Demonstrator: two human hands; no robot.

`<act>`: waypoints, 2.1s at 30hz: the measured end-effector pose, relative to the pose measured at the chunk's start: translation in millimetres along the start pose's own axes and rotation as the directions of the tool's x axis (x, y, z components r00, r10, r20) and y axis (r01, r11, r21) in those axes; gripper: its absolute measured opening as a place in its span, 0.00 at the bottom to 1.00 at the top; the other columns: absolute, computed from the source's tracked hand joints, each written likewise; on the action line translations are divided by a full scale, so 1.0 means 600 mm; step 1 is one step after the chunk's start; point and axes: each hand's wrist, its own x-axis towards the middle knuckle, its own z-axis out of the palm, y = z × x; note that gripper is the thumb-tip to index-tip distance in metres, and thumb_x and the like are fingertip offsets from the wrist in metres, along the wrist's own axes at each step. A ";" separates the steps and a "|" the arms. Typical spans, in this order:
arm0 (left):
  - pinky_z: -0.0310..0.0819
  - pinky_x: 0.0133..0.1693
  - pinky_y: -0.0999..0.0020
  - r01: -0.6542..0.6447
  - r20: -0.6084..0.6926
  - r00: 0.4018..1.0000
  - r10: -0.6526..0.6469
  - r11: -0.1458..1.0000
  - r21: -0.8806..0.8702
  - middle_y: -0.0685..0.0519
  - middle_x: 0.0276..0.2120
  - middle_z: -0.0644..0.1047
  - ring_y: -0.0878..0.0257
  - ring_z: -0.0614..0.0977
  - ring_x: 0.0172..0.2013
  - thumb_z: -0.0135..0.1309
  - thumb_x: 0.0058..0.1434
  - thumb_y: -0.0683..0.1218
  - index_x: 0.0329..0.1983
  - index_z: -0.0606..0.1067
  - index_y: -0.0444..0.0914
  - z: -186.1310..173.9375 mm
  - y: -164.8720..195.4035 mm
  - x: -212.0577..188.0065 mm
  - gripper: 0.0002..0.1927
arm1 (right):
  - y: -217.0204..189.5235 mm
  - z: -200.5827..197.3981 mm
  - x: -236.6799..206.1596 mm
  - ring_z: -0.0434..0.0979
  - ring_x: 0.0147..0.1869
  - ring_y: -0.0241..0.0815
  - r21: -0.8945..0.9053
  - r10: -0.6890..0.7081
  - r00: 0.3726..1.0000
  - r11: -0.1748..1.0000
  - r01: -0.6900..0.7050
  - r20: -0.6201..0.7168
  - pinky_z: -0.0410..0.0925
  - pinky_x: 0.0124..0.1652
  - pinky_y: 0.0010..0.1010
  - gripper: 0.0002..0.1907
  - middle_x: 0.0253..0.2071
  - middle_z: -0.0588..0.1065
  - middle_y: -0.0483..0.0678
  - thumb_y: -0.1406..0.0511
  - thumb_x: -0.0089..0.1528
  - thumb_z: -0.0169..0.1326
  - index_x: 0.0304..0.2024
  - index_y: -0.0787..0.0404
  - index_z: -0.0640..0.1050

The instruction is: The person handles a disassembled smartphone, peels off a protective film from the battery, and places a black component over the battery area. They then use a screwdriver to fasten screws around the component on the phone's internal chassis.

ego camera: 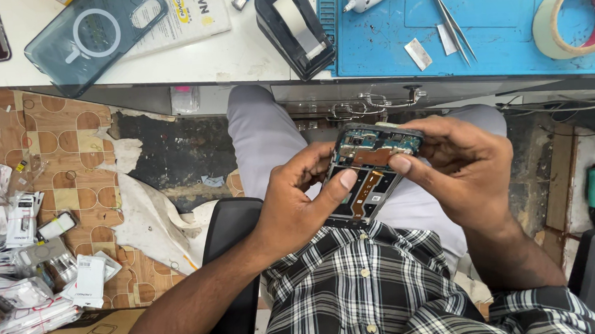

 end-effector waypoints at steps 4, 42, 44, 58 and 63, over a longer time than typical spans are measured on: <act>0.80 0.50 0.70 -0.006 -0.037 0.999 0.007 1.000 0.026 0.48 0.45 0.84 0.67 0.85 0.47 0.55 0.73 0.46 0.60 0.74 0.30 0.003 -0.001 -0.001 0.18 | -0.002 0.003 -0.004 0.81 0.55 0.39 -0.031 -0.028 1.000 0.999 0.028 0.003 0.77 0.57 0.31 0.18 0.52 0.78 0.55 0.78 0.64 0.61 0.57 0.76 0.75; 0.86 0.40 0.70 -0.477 0.135 0.878 0.459 0.819 0.319 0.47 0.44 0.82 0.59 0.87 0.44 0.58 0.69 0.39 0.53 0.74 0.33 0.011 0.013 -0.015 0.11 | -0.010 0.029 -0.016 0.82 0.49 0.46 -0.208 -0.450 0.857 0.839 0.502 0.252 0.79 0.44 0.34 0.25 0.45 0.76 0.57 0.75 0.57 0.66 0.53 0.67 0.69; 0.86 0.42 0.68 -0.524 0.147 0.849 0.507 0.779 0.345 0.48 0.46 0.83 0.58 0.87 0.45 0.58 0.70 0.39 0.53 0.74 0.34 0.011 0.011 -0.017 0.11 | -0.011 0.027 -0.014 0.83 0.49 0.47 -0.196 -0.478 0.834 0.822 0.535 0.276 0.79 0.45 0.36 0.25 0.45 0.76 0.56 0.74 0.57 0.65 0.53 0.67 0.69; 0.85 0.40 0.70 -0.517 0.100 0.850 0.516 0.785 0.341 0.50 0.44 0.83 0.61 0.86 0.43 0.58 0.65 0.37 0.51 0.74 0.33 0.014 0.016 -0.016 0.12 | -0.023 0.027 -0.016 0.84 0.49 0.50 -0.212 -0.432 0.852 0.840 0.499 0.295 0.80 0.46 0.39 0.20 0.45 0.78 0.58 0.75 0.60 0.63 0.52 0.68 0.71; 0.85 0.40 0.72 -0.486 0.058 0.866 0.496 0.811 0.325 0.49 0.43 0.83 0.61 0.86 0.42 0.58 0.64 0.37 0.50 0.75 0.33 0.015 0.017 -0.019 0.12 | -0.030 0.030 -0.015 0.84 0.49 0.50 -0.235 -0.422 0.853 0.835 0.497 0.307 0.79 0.46 0.39 0.20 0.45 0.78 0.57 0.75 0.60 0.63 0.52 0.69 0.71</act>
